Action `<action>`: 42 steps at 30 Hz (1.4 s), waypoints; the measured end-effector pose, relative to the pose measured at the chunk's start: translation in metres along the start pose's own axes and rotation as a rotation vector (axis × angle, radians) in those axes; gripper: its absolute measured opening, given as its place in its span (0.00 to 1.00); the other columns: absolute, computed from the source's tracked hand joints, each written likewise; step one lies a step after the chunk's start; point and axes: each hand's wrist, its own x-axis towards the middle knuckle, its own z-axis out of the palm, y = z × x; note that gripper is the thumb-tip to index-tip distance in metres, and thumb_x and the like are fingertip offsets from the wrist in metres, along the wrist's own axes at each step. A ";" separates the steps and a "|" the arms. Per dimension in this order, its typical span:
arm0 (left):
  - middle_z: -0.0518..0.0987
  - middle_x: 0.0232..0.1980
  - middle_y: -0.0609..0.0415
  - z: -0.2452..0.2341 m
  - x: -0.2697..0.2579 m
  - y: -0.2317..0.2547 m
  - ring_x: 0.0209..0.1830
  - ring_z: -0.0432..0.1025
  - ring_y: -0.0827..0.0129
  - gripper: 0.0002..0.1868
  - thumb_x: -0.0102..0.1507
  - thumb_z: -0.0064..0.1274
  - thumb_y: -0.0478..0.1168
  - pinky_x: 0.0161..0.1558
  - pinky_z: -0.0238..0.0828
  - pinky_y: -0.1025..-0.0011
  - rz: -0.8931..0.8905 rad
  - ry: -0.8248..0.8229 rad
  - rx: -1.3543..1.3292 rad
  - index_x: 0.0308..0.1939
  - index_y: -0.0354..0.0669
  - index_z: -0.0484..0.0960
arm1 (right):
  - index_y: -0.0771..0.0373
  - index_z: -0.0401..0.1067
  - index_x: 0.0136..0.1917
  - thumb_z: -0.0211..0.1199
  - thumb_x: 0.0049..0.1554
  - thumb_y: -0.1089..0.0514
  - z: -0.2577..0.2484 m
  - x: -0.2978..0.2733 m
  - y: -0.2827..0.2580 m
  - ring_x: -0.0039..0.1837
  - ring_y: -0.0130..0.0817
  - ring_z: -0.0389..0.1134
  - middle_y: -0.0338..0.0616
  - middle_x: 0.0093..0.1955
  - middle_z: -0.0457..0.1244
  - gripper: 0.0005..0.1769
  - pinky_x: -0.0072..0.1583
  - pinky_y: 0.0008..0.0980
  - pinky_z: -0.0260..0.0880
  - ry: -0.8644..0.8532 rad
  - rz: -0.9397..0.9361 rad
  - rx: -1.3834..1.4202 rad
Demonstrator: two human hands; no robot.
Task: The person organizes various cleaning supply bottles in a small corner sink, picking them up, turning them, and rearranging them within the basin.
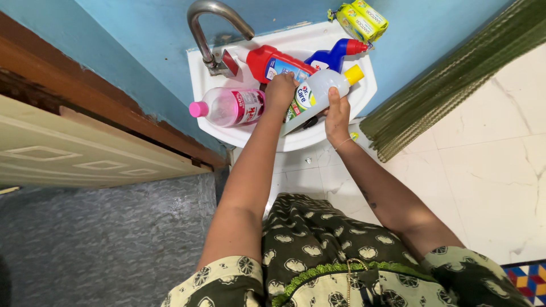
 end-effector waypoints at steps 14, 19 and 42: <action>0.75 0.63 0.41 -0.046 -0.105 -0.011 0.64 0.67 0.47 0.23 0.74 0.41 0.49 0.67 0.59 0.52 0.464 0.148 -0.074 0.67 0.38 0.69 | 0.67 0.48 0.76 0.55 0.67 0.41 0.002 -0.001 0.003 0.53 0.30 0.71 0.50 0.62 0.63 0.37 0.50 0.28 0.76 -0.070 -0.085 0.004; 0.55 0.73 0.30 -0.048 -0.132 -0.015 0.72 0.53 0.37 0.55 0.55 0.61 0.52 0.69 0.47 0.43 0.590 0.143 0.065 0.73 0.26 0.48 | 0.68 0.52 0.77 0.54 0.70 0.41 -0.001 -0.005 0.007 0.66 0.36 0.66 0.53 0.68 0.63 0.36 0.67 0.32 0.68 -0.106 -0.231 -0.079; 0.78 0.33 0.50 -0.049 -0.088 0.111 0.39 0.75 0.54 0.15 0.59 0.58 0.48 0.51 0.65 0.55 0.790 0.234 -0.014 0.43 0.43 0.77 | 0.66 0.72 0.59 0.63 0.57 0.59 0.012 -0.018 -0.001 0.56 0.58 0.72 0.58 0.52 0.70 0.17 0.55 0.45 0.71 -0.075 -0.337 -0.684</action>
